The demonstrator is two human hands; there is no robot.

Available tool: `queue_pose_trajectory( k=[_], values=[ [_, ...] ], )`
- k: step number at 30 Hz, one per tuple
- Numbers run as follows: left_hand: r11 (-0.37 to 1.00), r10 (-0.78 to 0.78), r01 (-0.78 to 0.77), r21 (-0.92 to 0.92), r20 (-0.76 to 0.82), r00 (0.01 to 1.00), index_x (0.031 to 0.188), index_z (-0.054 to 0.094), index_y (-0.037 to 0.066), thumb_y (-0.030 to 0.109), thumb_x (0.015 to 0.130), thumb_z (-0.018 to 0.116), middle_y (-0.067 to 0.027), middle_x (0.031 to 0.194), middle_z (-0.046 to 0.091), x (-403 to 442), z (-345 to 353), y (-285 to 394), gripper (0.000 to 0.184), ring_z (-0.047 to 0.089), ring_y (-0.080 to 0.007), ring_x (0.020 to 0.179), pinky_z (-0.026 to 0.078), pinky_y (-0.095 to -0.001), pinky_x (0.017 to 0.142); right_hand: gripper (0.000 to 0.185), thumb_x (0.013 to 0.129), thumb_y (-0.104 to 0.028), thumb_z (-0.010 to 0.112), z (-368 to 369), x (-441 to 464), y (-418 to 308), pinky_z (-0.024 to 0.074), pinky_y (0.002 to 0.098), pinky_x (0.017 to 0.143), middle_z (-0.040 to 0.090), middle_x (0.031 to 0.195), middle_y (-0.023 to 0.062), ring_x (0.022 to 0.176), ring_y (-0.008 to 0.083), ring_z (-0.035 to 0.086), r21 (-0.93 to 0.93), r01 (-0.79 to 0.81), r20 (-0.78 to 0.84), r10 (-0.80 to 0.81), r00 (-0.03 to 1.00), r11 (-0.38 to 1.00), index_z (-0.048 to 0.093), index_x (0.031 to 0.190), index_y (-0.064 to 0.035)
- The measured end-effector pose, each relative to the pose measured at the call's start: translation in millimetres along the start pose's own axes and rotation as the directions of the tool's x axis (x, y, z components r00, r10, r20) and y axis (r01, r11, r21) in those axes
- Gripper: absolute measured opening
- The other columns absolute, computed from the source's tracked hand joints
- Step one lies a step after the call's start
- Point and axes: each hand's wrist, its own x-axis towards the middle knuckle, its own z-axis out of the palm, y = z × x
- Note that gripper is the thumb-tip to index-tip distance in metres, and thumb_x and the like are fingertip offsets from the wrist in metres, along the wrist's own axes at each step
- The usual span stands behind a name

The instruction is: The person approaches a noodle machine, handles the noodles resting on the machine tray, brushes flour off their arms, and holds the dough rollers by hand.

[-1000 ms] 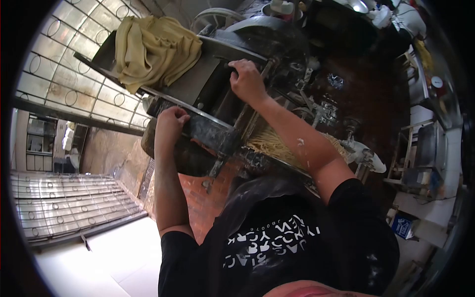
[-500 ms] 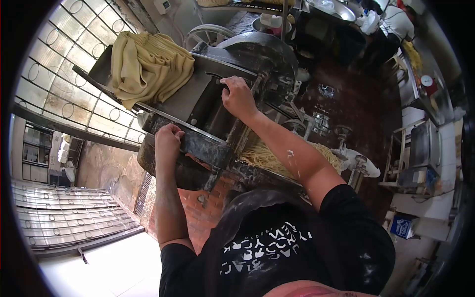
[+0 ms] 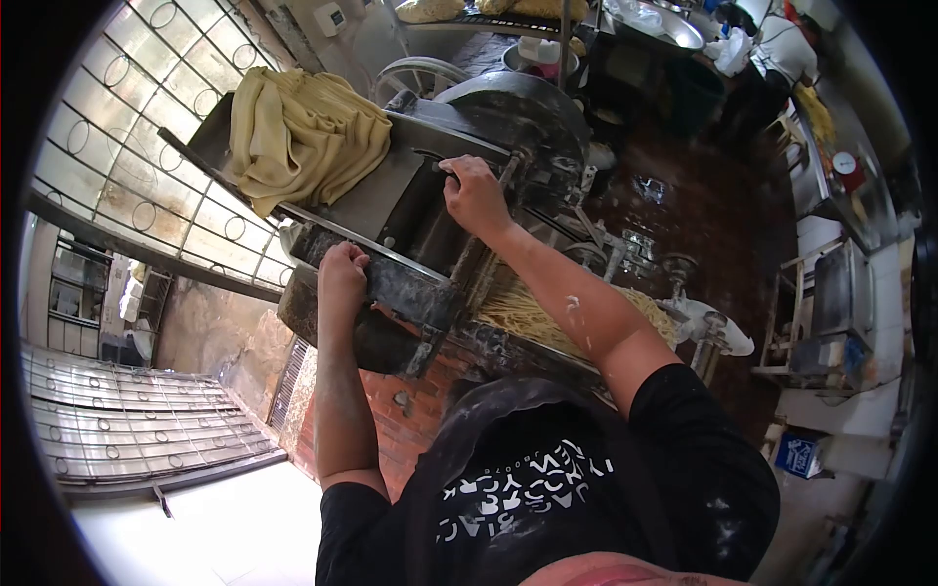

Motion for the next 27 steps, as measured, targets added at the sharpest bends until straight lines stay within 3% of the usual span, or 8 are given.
queue_pose_trajectory(
  k=[6,9,12,15,22,24,25,27],
  values=[
    [0.979,0.035,-0.035,-0.2,-0.001,0.999,0.091,0.068,-0.003,0.008,0.09,0.069,-0.0218,0.091,0.068,-8.5,-13.8,38.6,0.011,0.068,-0.0361,0.086,0.051,-0.0432,0.078,0.025,0.099,-0.012,0.062,-20.9,-15.6,-17.5,0.0537,0.0346,0.096,0.072,0.115,0.0133,0.104,0.0231,0.07,0.416,-0.354,0.206,0.292,0.934,0.838,0.067,0.121,-0.0008],
    [0.916,0.189,-0.184,-0.356,-0.021,0.982,0.096,0.069,-0.001,0.005,0.091,0.068,-0.0164,0.086,0.068,-27.1,-5.8,81.6,0.007,0.068,-0.0299,0.081,0.053,-0.0379,0.077,0.03,0.107,-0.021,0.052,-46.6,-52.5,-55.8,0.0528,0.0358,0.097,0.071,0.12,0.0107,0.105,0.0216,0.069,0.71,-0.613,0.499,0.368,0.785,0.345,0.064,0.124,0.0008],
    [0.849,0.345,-0.28,-0.447,0.07,0.936,0.097,0.072,0.0,0.004,0.089,0.069,-0.0152,0.091,0.066,-46.0,46.2,102.7,0.009,0.069,-0.0309,0.083,0.054,-0.0385,0.075,0.039,0.112,-0.03,0.04,-73.3,-88.6,-74.4,0.0505,0.0363,0.099,0.068,0.119,0.0081,0.108,0.0205,0.067,0.637,-0.758,0.716,0.471,0.515,-0.141,0.061,0.124,0.0002],
    [0.834,0.41,-0.303,-0.461,0.148,0.9,0.095,0.074,0.001,0.004,0.088,0.069,-0.0148,0.091,0.066,-55.6,79.1,118.5,0.009,0.07,-0.03,0.084,0.055,-0.0405,0.072,0.041,0.112,-0.035,0.034,-88.6,-121.5,-65.7,0.0486,0.0368,0.1,0.067,0.115,0.0079,0.11,0.0196,0.064,0.646,-0.677,0.721,0.574,0.389,-0.352,0.06,0.12,-0.0037],
    [0.766,0.412,-0.303,-0.567,0.07,0.909,0.088,0.07,0.0,0.01,0.089,0.073,-0.013,0.079,0.067,-56.9,84.3,134.9,0.01,0.068,-0.0249,0.072,0.052,-0.0377,0.061,0.038,0.112,-0.031,0.035,-114.2,-156.6,-40.2,0.0497,0.0408,0.103,0.067,0.115,0.0112,0.111,0.0255,0.065,0.691,-0.636,0.641,0.698,0.319,-0.344,0.059,0.117,-0.0025],
    [0.874,0.211,-0.168,-0.456,0.044,0.976,0.08,0.062,0.002,0.019,0.093,0.075,-0.0103,0.066,0.058,-54.9,64.9,133.2,0.025,0.053,-0.0138,0.062,0.044,-0.0336,0.057,0.039,0.112,-0.031,0.035,-119.8,-160.4,-26.8,0.0504,0.0434,0.105,0.069,0.116,0.0129,0.113,0.0285,0.066,0.696,-0.634,0.598,0.761,0.251,-0.337,0.06,0.115,-0.001],
    [0.907,0.093,-0.062,-0.416,0.053,0.994,0.08,0.061,0.002,0.031,0.097,0.072,-0.0159,0.066,0.058,-52.6,52.4,129.7,0.036,0.053,-0.025,0.058,0.045,-0.0397,0.058,0.039,0.112,-0.032,0.036,-129.5,-155.8,-17.7,0.0508,0.0445,0.105,0.069,0.115,0.014,0.113,0.0296,0.066,0.755,-0.601,0.517,0.803,0.296,-0.263,0.06,0.115,-0.0007],
    [0.9,-0.045,0.034,-0.435,-0.016,0.999,0.079,0.056,-0.001,0.038,0.105,0.063,-0.0083,0.059,0.041,-42.5,49.9,97.8,0.047,0.039,-0.0119,0.06,0.036,-0.0364,0.054,0.04,0.112,-0.032,0.037,-149.1,-138.8,8.6,0.0516,0.0469,0.106,0.07,0.115,0.0162,0.113,0.032,0.067,0.838,-0.532,0.358,0.855,0.374,-0.118,0.061,0.113,-0.0001]
  ],
)
